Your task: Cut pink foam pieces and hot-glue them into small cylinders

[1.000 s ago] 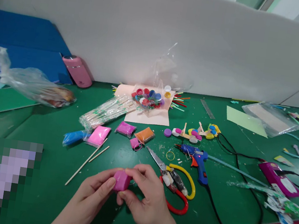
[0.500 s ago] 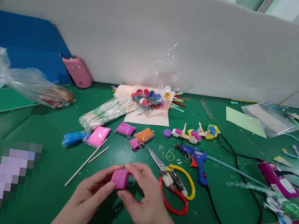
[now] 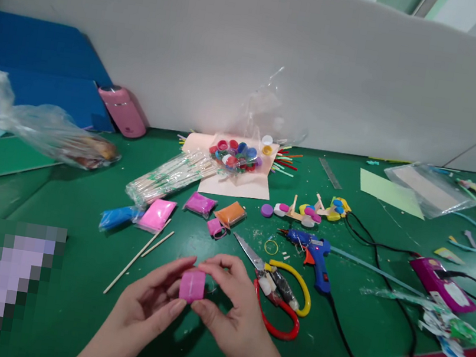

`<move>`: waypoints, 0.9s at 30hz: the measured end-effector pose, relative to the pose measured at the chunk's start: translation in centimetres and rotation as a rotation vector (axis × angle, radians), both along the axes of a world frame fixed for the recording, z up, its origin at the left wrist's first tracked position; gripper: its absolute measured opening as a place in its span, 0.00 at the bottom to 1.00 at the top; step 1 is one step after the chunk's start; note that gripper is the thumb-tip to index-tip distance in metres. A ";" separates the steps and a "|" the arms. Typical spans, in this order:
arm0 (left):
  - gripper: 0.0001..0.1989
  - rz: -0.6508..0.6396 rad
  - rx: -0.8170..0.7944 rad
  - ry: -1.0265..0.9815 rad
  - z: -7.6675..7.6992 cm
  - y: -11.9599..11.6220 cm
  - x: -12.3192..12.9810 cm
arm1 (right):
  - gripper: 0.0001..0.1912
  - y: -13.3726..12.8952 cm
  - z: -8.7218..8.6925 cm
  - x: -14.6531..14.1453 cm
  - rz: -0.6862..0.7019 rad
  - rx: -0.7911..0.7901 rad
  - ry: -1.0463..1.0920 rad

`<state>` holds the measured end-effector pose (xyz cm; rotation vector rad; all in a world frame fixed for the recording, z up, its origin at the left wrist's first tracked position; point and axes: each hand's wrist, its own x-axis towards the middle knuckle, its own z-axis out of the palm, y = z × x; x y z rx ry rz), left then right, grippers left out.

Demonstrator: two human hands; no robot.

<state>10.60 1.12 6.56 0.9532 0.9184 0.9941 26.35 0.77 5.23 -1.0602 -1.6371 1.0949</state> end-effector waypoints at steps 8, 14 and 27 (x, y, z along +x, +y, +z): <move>0.17 0.048 0.205 0.219 -0.7 -0.1 0.1 | 0.17 -0.1 0.1 0.1 0.020 -0.059 0.046; 0.18 0.072 0.226 0.264 -1.1 -0.1 0.3 | 0.15 0.1 -0.3 0.1 0.005 -0.089 0.048; 0.12 0.080 -0.331 -0.283 0.0 0.0 1.4 | 0.15 0.4 0.2 0.3 0.051 -0.064 0.003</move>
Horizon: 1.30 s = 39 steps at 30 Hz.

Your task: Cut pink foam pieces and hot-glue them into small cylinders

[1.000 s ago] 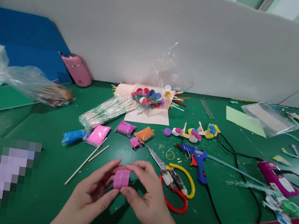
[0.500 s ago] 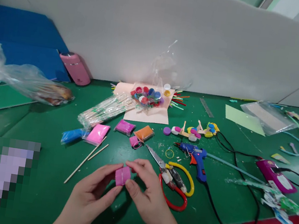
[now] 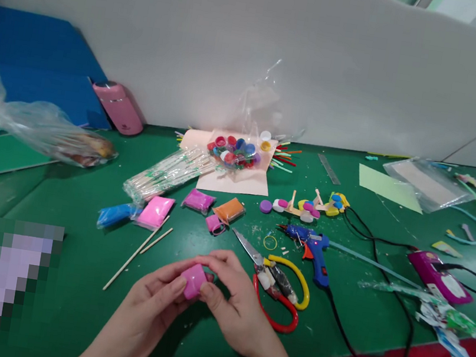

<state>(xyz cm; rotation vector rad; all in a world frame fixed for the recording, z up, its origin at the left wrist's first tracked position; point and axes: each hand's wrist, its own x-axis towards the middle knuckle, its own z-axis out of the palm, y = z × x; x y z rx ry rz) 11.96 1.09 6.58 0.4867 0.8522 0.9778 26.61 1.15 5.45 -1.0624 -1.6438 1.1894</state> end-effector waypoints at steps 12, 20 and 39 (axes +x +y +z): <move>0.21 0.115 -0.051 0.118 0.5 -0.6 0.8 | 0.15 0.5 0.3 -0.1 0.039 -0.015 0.019; 0.24 0.174 -0.068 0.163 0.5 -0.7 1.1 | 0.13 0.6 0.6 -1.0 0.019 -0.014 0.047; 0.20 0.169 -0.055 0.152 0.2 -0.6 1.1 | 0.14 0.4 0.0 -1.7 -0.045 -0.077 0.036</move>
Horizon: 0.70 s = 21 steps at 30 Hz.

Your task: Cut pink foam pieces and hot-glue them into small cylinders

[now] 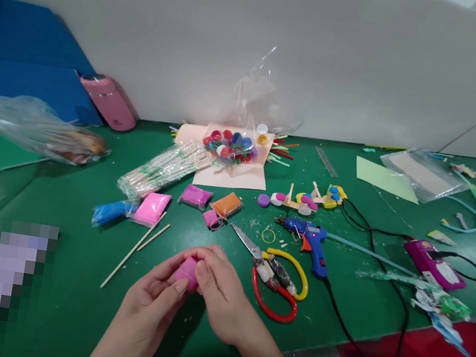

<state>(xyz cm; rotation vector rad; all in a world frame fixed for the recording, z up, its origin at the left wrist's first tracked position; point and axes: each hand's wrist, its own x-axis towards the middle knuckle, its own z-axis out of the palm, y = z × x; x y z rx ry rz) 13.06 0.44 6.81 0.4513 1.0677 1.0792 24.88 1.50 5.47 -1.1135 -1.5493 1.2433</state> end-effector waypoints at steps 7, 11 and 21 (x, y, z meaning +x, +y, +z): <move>0.19 0.006 0.002 0.016 -0.3 0.1 -0.1 | 0.15 0.1 -0.2 0.0 0.010 -0.054 -0.030; 0.17 -0.016 0.015 -0.023 -0.5 0.2 -0.3 | 0.14 0.2 0.2 -0.1 0.021 -0.055 -0.033; 0.22 -0.006 -0.016 -0.101 0.0 0.3 -0.3 | 0.14 0.3 -0.4 -0.3 -0.024 -0.059 0.099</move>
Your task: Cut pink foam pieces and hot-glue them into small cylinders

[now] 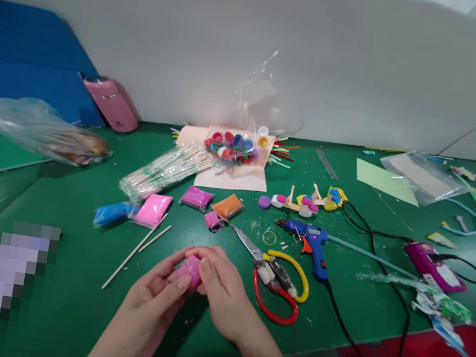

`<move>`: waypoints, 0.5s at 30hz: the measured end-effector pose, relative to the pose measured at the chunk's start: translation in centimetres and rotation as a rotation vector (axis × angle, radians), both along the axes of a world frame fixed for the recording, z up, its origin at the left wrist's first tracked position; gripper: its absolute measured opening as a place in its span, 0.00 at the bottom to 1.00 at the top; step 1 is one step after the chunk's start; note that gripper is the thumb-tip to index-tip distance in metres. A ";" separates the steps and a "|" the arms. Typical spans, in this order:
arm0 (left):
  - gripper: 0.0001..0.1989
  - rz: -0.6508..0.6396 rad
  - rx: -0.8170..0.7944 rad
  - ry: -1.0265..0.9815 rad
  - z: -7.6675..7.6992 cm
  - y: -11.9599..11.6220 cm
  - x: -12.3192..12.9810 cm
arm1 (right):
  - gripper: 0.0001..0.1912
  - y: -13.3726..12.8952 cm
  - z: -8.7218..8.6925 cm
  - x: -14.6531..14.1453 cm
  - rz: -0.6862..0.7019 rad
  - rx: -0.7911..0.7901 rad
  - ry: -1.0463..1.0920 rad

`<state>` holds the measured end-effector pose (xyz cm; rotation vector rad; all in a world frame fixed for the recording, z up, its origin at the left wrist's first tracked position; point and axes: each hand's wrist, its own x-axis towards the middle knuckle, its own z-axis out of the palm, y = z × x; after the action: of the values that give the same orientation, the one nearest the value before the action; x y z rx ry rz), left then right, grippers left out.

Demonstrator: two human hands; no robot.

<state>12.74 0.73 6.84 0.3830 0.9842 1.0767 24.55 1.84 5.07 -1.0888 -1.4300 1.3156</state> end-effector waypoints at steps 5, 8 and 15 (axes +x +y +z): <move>0.18 -0.052 -0.027 -0.106 0.6 0.3 -0.1 | 0.18 0.3 0.0 0.3 0.032 0.006 0.107; 0.19 -0.143 -0.070 -0.166 0.8 0.3 -0.3 | 0.19 0.4 0.3 0.6 0.059 0.025 0.120; 0.21 -0.062 -0.046 -0.131 0.5 0.2 0.0 | 0.16 0.1 0.5 1.1 -0.041 0.059 0.031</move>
<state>12.73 0.90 7.32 0.2998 0.8740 1.0082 25.64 1.93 5.56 -1.0499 -1.4078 1.2487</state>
